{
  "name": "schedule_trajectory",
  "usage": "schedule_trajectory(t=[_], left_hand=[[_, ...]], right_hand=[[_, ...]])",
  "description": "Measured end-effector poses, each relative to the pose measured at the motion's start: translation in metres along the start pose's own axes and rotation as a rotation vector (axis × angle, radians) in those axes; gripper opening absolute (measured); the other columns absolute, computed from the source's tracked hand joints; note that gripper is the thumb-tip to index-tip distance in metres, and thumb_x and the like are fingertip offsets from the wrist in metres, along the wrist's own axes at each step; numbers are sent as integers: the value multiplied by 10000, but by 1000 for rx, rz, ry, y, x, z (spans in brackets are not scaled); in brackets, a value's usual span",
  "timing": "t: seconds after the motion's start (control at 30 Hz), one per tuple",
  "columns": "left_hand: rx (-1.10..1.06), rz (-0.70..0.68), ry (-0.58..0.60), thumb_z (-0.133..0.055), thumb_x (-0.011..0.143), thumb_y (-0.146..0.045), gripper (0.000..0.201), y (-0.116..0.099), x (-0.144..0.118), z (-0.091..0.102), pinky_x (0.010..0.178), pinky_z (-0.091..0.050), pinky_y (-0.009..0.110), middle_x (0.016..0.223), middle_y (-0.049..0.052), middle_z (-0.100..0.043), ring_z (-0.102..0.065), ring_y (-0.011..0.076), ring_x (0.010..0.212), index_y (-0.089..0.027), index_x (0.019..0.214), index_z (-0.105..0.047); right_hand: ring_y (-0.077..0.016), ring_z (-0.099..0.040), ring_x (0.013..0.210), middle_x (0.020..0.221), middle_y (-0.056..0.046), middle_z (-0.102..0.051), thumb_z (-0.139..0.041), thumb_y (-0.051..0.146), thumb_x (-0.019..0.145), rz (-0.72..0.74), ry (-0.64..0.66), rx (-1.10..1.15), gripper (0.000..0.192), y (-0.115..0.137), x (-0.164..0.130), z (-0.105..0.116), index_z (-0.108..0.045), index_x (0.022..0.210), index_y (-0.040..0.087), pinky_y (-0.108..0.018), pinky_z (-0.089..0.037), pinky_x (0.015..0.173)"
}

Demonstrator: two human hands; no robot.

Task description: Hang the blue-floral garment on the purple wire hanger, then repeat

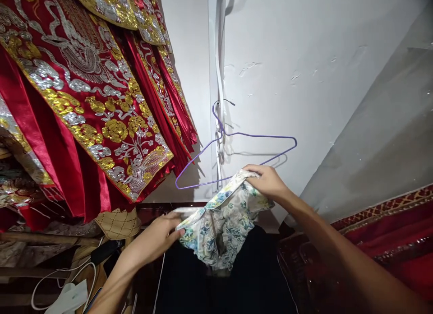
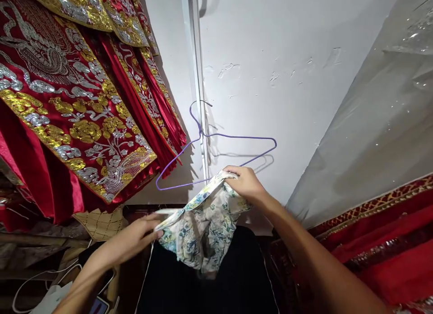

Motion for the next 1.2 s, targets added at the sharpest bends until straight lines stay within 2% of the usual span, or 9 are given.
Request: schedule_trajectory(t=[0.1,0.17,0.3,0.43,0.67,0.9,0.97,1.07,1.2], left_hand=[[227,-58,118,-611,910,-295,142,-7,26,5,1010,-470,361,1143,89,-693,-638,277,1129,-230,887,-735],[257,-100,32,-534,958,-298,184,-25,46,15,1062,-436,374,1297,94,-628,-571,279,1255,-224,958,-702],[213,-183,-95,-490,981,-263,173,-60,80,20,978,-479,346,1201,67,-656,-625,234,1123,-222,1077,-629],[158,-191,-266,-511,972,-222,320,-64,106,19,1000,-483,340,1226,58,-691,-650,214,1121,-220,1279,-601],[193,-240,-288,-552,965,-235,284,-56,116,38,945,-492,340,1123,66,-715,-660,217,1038,-197,1190,-720],[259,-286,-242,-550,971,-268,250,-76,115,47,842,-484,333,964,55,-617,-599,204,937,-181,1108,-741],[292,-296,-250,-538,977,-267,243,-78,115,47,876,-483,338,980,57,-611,-598,205,958,-181,1094,-734],[347,-310,-346,-526,984,-280,227,-76,117,56,985,-457,362,1098,81,-604,-587,225,1091,-185,1029,-727],[326,-225,-531,-584,952,-354,230,-64,126,73,948,-471,359,1125,80,-623,-600,238,1099,-211,1077,-713]], right_hand=[[-234,-666,859,857,-30,-740,-517,180,750,-18,27,16,252,7,-10,18,-751,844,182,-273,-457,706],[-213,-638,806,810,-19,-708,-502,187,756,-38,26,47,239,12,-18,24,-730,828,182,-265,-440,670],[-211,-630,799,851,-23,-707,-560,224,762,-67,135,139,190,21,-32,11,-722,854,186,-268,-452,666],[-172,-576,683,773,7,-674,-524,165,711,26,221,101,310,38,-41,-5,-704,957,220,-261,-438,627],[-170,-553,567,699,37,-645,-690,234,669,-142,-357,-163,859,35,-40,73,-423,1485,266,-275,-428,566],[-159,-534,580,720,40,-634,-781,256,680,-188,-470,-222,941,40,-43,107,-338,1510,255,-307,-410,622],[-152,-520,596,687,37,-607,-763,278,718,-199,-409,-265,771,43,-42,107,-491,1438,233,-304,-393,632],[-142,-502,628,654,7,-575,-707,323,783,-175,-302,-301,194,49,-37,116,-738,905,176,-291,-352,609],[-114,-470,520,540,11,-517,-744,422,774,-182,-54,-45,365,52,-25,119,-609,545,172,-278,-321,528]])
Point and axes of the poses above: each hand's wrist, its own x-axis towards the middle knuckle, its own z-axis out of the back of the hand, y = z × x, the point moved 5 cm from there along x, towards the middle knuckle
